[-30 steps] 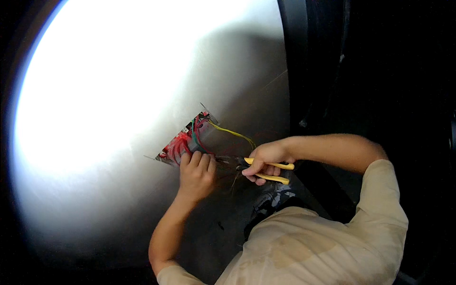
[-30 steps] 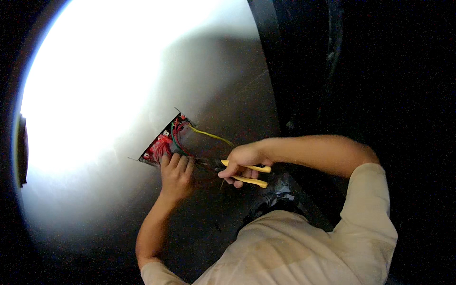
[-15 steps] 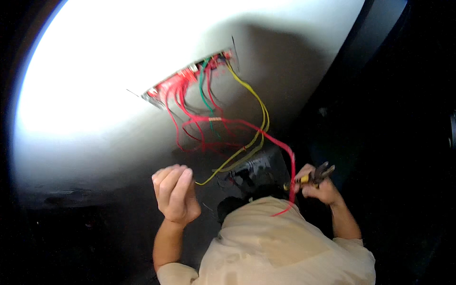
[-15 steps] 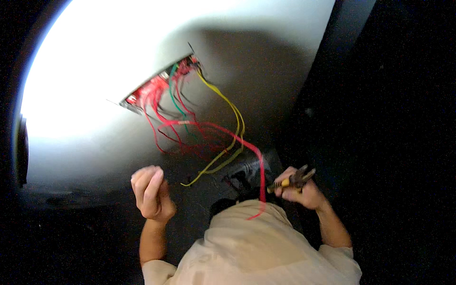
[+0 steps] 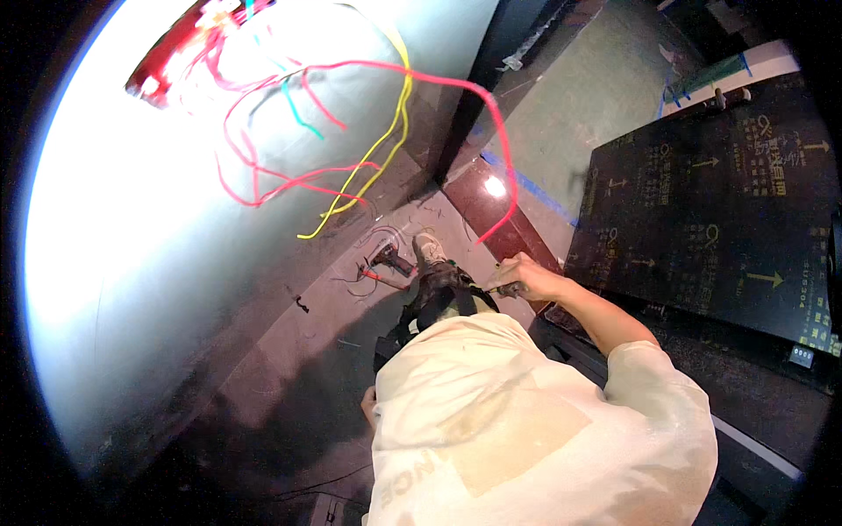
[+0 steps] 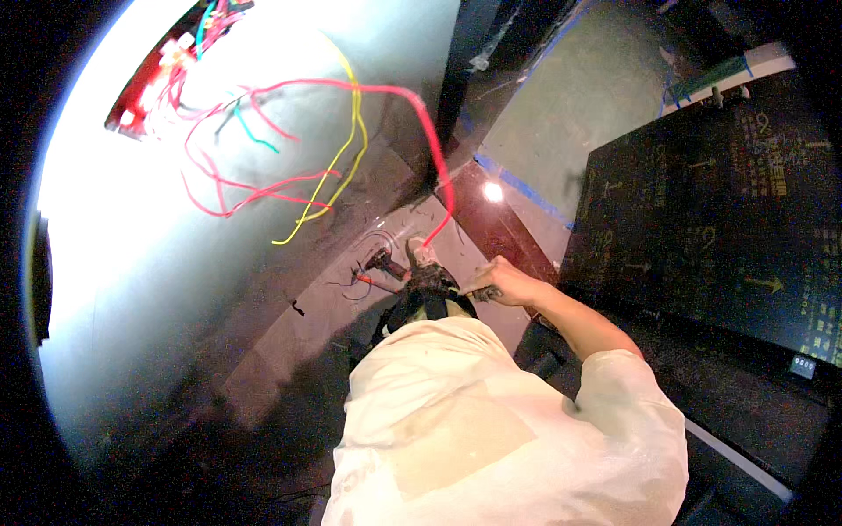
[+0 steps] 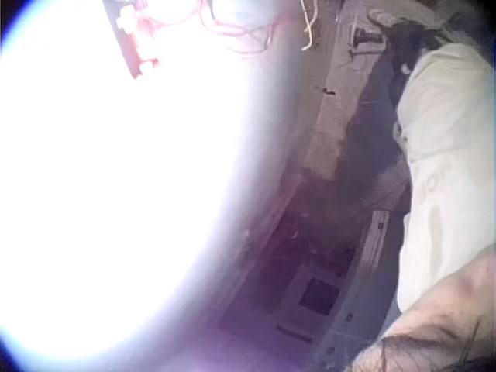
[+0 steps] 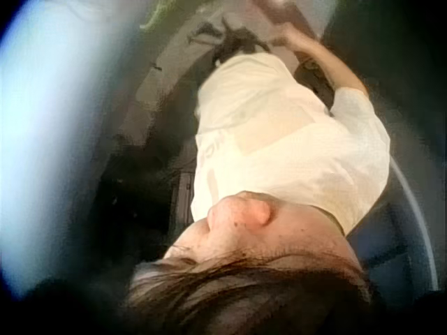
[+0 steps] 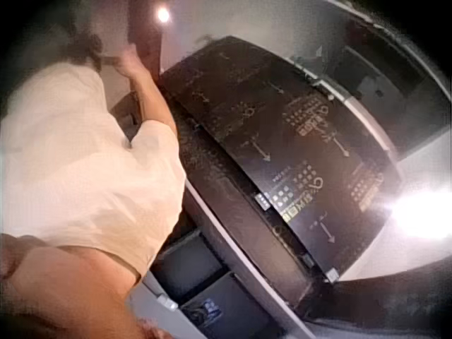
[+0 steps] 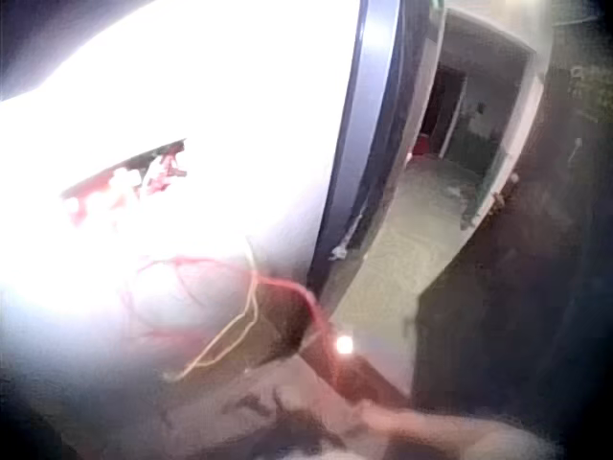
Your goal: The person works on an electrical junction box mounted on a wall, stripping wire ends with pliers and twisting connections. They wrap the wire joints with black electrical tape and organize the wires inside the box. The person uses pliers to cut and strip wires and applies tape to insulate the connections.
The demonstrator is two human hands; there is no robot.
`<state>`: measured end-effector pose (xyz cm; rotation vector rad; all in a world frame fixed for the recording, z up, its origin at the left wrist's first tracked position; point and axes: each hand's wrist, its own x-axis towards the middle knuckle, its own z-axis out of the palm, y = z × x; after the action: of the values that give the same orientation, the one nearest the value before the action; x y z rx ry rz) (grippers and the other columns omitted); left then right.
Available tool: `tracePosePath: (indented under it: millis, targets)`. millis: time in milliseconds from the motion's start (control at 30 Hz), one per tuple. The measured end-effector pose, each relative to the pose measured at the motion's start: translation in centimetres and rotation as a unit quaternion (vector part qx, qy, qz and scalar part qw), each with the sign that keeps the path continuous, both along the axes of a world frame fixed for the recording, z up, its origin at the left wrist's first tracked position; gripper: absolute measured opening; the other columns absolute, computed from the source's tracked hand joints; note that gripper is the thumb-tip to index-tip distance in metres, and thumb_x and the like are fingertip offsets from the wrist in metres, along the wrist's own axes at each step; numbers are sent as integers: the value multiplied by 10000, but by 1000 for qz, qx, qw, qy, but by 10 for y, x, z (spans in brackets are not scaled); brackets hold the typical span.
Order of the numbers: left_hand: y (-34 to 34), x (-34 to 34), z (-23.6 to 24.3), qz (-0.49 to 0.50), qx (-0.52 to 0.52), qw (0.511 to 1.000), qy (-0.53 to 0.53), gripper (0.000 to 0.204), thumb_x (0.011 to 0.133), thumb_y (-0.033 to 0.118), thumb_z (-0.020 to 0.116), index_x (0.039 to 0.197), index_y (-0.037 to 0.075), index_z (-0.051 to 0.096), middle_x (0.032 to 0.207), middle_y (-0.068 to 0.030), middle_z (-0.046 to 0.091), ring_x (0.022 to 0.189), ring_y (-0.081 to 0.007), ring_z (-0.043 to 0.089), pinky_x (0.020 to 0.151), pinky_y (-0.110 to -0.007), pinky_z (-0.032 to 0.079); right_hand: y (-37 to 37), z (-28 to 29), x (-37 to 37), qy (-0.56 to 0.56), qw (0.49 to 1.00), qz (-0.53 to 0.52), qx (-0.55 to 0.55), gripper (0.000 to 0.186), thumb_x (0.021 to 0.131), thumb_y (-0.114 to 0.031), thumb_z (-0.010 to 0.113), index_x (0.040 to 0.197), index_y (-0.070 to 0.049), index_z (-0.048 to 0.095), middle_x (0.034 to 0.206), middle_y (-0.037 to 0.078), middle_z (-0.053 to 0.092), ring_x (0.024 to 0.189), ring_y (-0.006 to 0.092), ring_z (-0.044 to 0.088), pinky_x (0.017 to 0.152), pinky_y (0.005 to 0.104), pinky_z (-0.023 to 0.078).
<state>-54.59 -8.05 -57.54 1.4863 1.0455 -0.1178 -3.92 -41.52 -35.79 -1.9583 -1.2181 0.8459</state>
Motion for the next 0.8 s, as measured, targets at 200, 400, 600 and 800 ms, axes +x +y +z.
tracePosePath:
  millis: [200, 400, 600, 800]
  targets:
    - [-12, 16, -14, 19, 95, 991, 88, 350, 1020, 99, 667, 1353, -8, 682, 1150, -94, 763, 981, -213, 692, 887, -336, 530, 19, -86, -19, -101, 990, 96, -25, 575, 719, -14, 722, 1278, -142, 767, 1246, 69, 758, 1186, 285, 665, 987, 503, 474]
    - [0, 25, -15, -55, 48, 991, 111, 325, 1005, 104, 679, 1310, -9, 687, 1143, -105, 763, 987, -228, 694, 887, -346, 532, 41, -151, -48, -139, 968, 62, -198, 561, 848, -126, 692, 1403, -111, 613, 1292, 205, 646, 1203, 399, 629, 1012, 525, 500]
    - [5, 37, -17, -77, 50, 990, 108, 301, 990, 109, 691, 1267, -10, 692, 1136, -116, 762, 993, -244, 697, 887, -356, 534, 37, -140, -62, -133, 937, 91, -309, 525, 889, -182, 673, 1406, -121, 605, 1297, 194, 648, 1184, 404, 648, 982, 531, 545]
    - [12, 57, -6, -79, 60, 989, 108, 278, 975, 113, 704, 1223, -11, 697, 1130, -128, 761, 999, -259, 700, 887, -366, 536, 26, -126, -69, -89, 927, 5, -364, 535, 916, -217, 672, 1438, -140, 587, 1346, 159, 656, 1254, 385, 645, 1023, 509, 541]
